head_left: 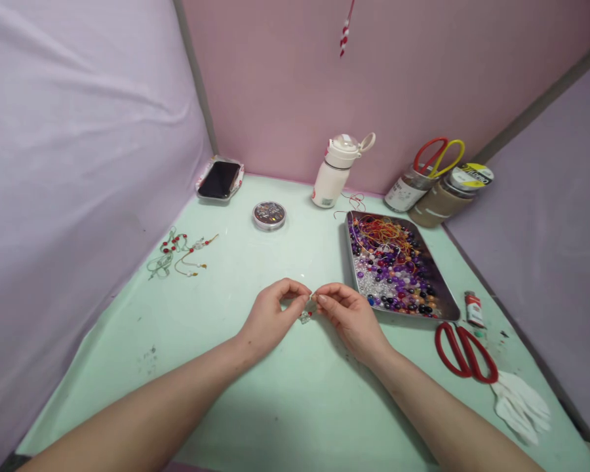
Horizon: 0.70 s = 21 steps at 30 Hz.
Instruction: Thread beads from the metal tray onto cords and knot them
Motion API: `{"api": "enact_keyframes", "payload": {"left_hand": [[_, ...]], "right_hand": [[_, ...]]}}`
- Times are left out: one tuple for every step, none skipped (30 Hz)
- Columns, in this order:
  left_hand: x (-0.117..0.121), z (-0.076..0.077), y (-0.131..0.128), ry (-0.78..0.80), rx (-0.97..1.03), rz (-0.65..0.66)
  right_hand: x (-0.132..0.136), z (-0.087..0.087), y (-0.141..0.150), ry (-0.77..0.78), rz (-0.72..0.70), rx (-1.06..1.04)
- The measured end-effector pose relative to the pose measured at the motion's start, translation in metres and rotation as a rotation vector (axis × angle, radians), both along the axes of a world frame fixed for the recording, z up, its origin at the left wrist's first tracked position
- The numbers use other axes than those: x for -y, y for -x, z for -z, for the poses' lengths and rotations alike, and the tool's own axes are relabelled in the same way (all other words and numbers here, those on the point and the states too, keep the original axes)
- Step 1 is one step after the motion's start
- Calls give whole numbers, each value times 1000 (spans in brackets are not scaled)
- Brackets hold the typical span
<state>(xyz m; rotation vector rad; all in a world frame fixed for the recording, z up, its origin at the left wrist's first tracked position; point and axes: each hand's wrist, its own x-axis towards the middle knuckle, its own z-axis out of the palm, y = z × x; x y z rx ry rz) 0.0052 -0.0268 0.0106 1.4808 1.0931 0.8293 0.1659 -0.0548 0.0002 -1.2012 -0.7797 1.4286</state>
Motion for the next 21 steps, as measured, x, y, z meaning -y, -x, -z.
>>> {"api": "enact_keyframes", "payload": {"left_hand": [[0, 0, 0, 6, 0, -3], [0, 0, 0, 12, -2, -4], [0, 0, -1, 16, -4, -7], [0, -1, -1, 19, -10, -10], [0, -1, -1, 21, -16, -11], [0, -1, -1, 22, -22, -11], [0, -1, -2, 22, -27, -13], [0, -1, -2, 22, -33, -16], [0, -1, -2, 22, -37, -19], [0, 0, -1, 21, -40, -22], [0, 0, -1, 22, -42, -23], [0, 1, -1, 22, -44, -25], [0, 1, -1, 22, -46, -25], [0, 2, -1, 21, -47, -24], [-1, 2, -1, 20, -48, -23], [-1, 2, -1, 18, -48, -24], [-1, 2, -2, 18, -50, -24], [-1, 1, -2, 18, -52, -25], [-1, 1, -2, 19, -53, -27], [-1, 1, -2, 19, -55, -28], [-1, 1, -2, 19, -57, -29]], "right_hand": [[0, 0, 0, 2, 1, -2], [0, 0, 0, 5, 0, -3], [0, 1, 0, 6, -1, -3], [0, 1, 0, 9, -2, -3], [0, 1, 0, 8, -2, -2], [0, 1, 0, 7, -2, 0], [0, 1, 0, 4, -2, 3], [0, 1, 0, 2, -5, 7], [1, 1, 0, 0, -6, 10], [1, 1, 0, -2, -8, 13], [1, 1, 0, -4, -10, 15], [1, 1, 0, -4, -13, 16], [1, 1, 0, -6, -15, 16], [1, 1, 0, -8, -16, 14], [1, 1, 0, -9, -16, 14], [1, 2, 0, -8, -15, 15], [1, 2, 0, -6, -13, 17], [1, 2, 0, -4, -11, 21], [1, 2, 0, -3, -11, 24], [1, 2, 0, -2, -12, 27], [1, 2, 0, -2, -14, 27]]}}
